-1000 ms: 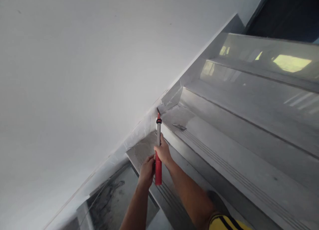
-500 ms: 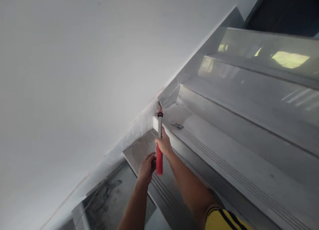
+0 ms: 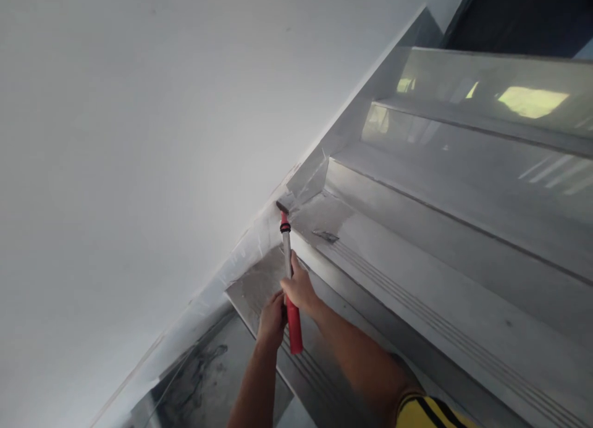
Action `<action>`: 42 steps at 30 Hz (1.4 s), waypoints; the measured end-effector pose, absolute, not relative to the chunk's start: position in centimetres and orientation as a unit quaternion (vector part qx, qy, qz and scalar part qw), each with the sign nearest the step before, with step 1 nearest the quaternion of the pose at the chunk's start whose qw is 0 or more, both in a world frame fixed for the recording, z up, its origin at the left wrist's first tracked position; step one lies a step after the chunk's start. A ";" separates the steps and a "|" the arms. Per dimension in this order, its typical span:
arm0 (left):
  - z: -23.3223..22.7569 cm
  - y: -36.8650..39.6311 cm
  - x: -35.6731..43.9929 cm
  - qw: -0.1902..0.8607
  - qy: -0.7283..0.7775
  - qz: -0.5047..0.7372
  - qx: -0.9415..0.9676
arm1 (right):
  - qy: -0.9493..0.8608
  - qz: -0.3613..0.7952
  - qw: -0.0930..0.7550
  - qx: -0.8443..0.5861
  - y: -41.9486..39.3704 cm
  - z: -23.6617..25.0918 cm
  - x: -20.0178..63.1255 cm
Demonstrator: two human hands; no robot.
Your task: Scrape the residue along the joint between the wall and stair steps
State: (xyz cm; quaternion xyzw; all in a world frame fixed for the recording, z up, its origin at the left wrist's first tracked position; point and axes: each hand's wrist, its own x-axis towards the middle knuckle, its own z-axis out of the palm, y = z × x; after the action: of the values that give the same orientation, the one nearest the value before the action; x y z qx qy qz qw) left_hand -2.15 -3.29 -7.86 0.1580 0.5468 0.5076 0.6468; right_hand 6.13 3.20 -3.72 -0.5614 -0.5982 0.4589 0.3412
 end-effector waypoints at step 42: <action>-0.2 -8.9 -3.4 0.558 0.676 0.477 0.057 | -0.707 0.376 0.067 -0.595 18.1 2.7 26.7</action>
State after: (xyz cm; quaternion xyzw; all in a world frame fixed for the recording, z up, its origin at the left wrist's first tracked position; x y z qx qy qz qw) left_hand -3.45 -8.87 -0.21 0.0570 0.6762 0.4771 0.5585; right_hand 26.75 18.13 2.71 -0.5948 -0.7073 0.3760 0.0671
